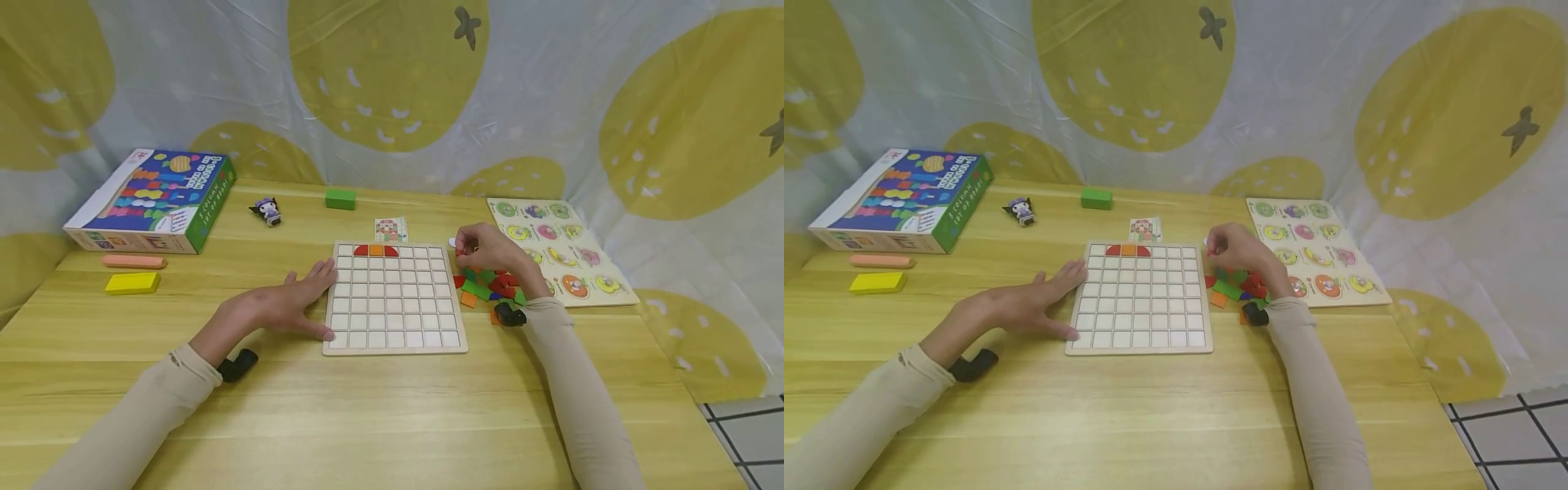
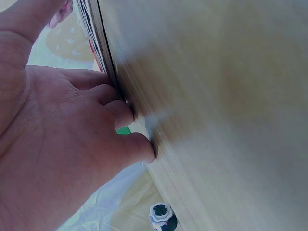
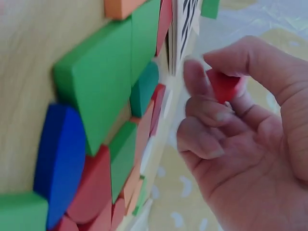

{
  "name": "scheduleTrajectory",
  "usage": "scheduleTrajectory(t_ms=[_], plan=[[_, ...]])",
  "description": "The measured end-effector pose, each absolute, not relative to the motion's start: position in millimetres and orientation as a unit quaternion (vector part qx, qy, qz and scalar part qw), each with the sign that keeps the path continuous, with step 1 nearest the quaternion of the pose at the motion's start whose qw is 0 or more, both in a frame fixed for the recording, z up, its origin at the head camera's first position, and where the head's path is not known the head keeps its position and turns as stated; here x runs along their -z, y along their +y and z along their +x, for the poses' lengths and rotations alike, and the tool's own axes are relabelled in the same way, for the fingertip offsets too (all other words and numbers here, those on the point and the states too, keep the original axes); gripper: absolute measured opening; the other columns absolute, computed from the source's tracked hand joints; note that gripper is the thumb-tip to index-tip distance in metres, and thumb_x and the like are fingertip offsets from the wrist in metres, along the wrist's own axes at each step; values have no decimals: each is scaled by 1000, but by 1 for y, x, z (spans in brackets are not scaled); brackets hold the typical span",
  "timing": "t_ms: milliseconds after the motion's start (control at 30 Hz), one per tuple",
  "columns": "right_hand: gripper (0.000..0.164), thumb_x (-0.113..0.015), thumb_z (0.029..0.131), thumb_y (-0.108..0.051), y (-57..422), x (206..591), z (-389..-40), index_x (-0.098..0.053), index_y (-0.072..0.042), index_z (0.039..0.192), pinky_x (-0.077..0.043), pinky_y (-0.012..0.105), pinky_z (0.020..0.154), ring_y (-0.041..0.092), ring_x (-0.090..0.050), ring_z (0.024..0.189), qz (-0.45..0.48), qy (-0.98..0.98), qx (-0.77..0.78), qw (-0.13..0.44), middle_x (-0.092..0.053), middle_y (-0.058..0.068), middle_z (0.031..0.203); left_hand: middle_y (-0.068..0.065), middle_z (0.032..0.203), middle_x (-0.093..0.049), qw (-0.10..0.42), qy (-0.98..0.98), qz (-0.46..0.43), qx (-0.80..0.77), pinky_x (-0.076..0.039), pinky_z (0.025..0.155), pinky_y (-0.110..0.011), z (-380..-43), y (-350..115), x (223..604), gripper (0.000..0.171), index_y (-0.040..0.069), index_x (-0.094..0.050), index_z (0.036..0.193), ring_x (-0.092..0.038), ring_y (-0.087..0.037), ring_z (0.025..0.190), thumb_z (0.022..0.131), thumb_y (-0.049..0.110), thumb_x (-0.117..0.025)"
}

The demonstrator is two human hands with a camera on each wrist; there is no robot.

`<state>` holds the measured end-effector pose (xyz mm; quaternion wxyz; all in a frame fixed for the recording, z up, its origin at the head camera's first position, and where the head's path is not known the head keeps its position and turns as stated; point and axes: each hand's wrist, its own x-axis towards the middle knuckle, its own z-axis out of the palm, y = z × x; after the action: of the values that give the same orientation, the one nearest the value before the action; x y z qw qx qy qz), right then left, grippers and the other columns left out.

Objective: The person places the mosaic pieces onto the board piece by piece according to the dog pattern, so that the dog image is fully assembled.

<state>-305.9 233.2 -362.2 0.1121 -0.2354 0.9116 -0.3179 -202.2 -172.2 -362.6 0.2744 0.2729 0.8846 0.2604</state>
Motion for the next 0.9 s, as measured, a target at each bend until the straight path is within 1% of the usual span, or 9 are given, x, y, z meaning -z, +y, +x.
scheduleTrajectory(t_ms=[133,233,300,367,533,600,733,800,900], plan=[[12,-78,96,1,230,366,-308,-71,-1,105,-50,26,75,24,-59,83,-242,901,344,102,-72,11,96,-25,178,13,274,885,273,-260,6,127,-71,-202,-172,362,115,-7,-4,170,11,-44,165,99,43,-79],[13,-80,98,-6,229,366,-308,-78,-2,111,-51,27,74,27,-62,83,-235,900,354,102,-77,11,104,-25,178,13,274,885,275,-259,6,127,-71,-201,-171,361,115,-7,-4,170,11,-44,165,99,42,-79],[15,-80,100,-13,229,365,-306,-82,-4,112,-53,29,72,29,-64,82,-221,900,359,112,-79,10,105,-25,178,13,274,884,276,-258,6,127,-71,-201,-171,361,114,-7,-4,170,11,-44,165,99,43,-79],[18,-79,101,-15,229,362,-304,-83,-3,114,-53,33,70,32,-62,79,-217,893,371,132,-79,13,102,-25,178,12,274,884,278,-258,6,127,-71,-201,-171,361,114,-7,-4,170,11,-44,165,100,42,-79],[23,-76,101,-7,229,357,-301,-79,3,122,-60,34,78,33,-68,78,-226,869,402,180,-79,18,101,-25,178,12,274,884,280,-255,5,127,-72,-202,-171,361,114,-7,-4,170,11,-44,165,99,43,-79],[22,-77,100,-5,227,357,-301,-79,4,120,-63,34,78,32,-70,76,-226,862,415,185,-79,19,97,-25,178,12,275,885,279,-253,5,127,-72,-201,-171,360,114,-7,-4,170,11,-44,165,99,43,-79],[16,-80,99,-9,216,358,-300,-81,2,109,-61,36,66,28,-66,65,-213,855,440,172,-76,21,83,-25,178,13,275,885,276,-254,5,127,-72,-201,-171,360,114,-7,-4,170,11,-44,165,99,43,-79],[15,-80,99,-11,208,359,-299,-82,1,106,-61,37,64,25,-67,64,-208,850,454,168,-77,22,84,-25,178,13,275,885,275,-256,5,127,-72,-201,-172,360,114,-7,-4,170,11,-44,165,99,43,-79],[18,-76,102,-9,195,359,-298,-82,4,112,-65,37,70,21,-72,68,-207,837,475,176,-79,24,95,-25,178,13,276,884,276,-259,6,127,-72,-202,-172,361,115,-7,-4,169,11,-44,165,99,43,-79]])
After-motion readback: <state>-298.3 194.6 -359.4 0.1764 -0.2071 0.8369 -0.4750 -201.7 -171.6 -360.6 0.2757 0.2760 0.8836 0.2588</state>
